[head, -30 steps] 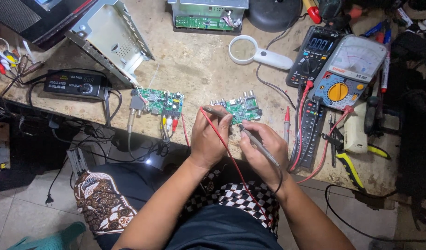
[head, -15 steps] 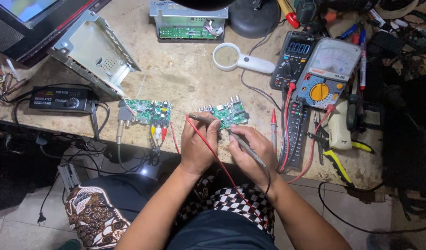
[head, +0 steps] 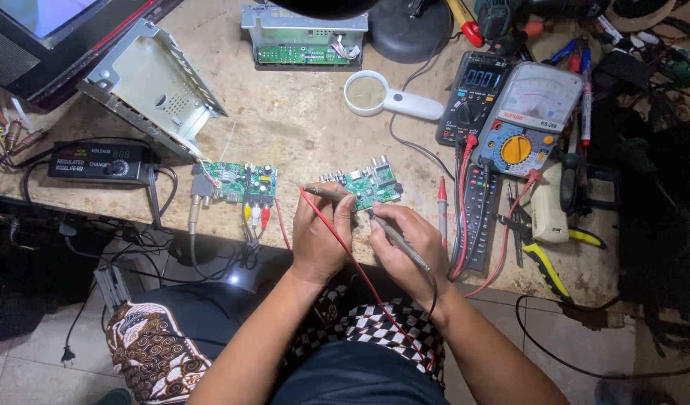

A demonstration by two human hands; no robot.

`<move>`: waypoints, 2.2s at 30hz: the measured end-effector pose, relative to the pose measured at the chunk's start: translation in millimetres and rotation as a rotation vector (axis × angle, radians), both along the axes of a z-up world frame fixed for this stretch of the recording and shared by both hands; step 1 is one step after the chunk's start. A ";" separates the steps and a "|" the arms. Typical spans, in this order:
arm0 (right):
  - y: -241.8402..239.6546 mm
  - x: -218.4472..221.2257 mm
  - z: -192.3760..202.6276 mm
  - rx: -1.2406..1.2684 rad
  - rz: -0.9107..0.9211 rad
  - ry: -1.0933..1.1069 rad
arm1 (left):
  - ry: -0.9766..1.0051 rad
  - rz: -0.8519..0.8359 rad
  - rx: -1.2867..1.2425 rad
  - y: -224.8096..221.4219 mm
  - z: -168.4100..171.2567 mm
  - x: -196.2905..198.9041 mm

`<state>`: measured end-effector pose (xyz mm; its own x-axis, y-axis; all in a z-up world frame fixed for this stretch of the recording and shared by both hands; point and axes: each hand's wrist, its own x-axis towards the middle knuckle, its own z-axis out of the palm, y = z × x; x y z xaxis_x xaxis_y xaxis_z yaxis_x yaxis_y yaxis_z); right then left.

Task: Diagnosing and repairing electronic circuit boards using a multimeter, magnifying glass, and a television for testing.

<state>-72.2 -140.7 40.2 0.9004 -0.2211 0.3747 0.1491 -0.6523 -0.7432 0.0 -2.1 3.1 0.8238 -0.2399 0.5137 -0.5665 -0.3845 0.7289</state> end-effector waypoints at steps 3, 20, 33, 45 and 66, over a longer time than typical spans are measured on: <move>-1.1 -0.2 0.1 -0.007 0.004 0.000 | -0.012 0.008 0.002 -0.4 -1.1 -0.1; -7.4 -10.3 -8.0 0.090 -0.147 -0.050 | -0.024 -0.025 -0.098 -3.2 7.7 0.9; -7.0 -7.2 -7.5 0.063 -0.166 -0.048 | 0.005 -0.058 -0.081 -17.6 6.9 -1.3; -7.6 -4.8 -8.3 0.023 -0.204 -0.039 | 0.025 -0.067 -0.008 -18.8 4.5 -0.4; -7.5 -4.6 -8.4 0.025 -0.237 -0.055 | -0.024 -0.071 0.010 -19.8 5.1 0.7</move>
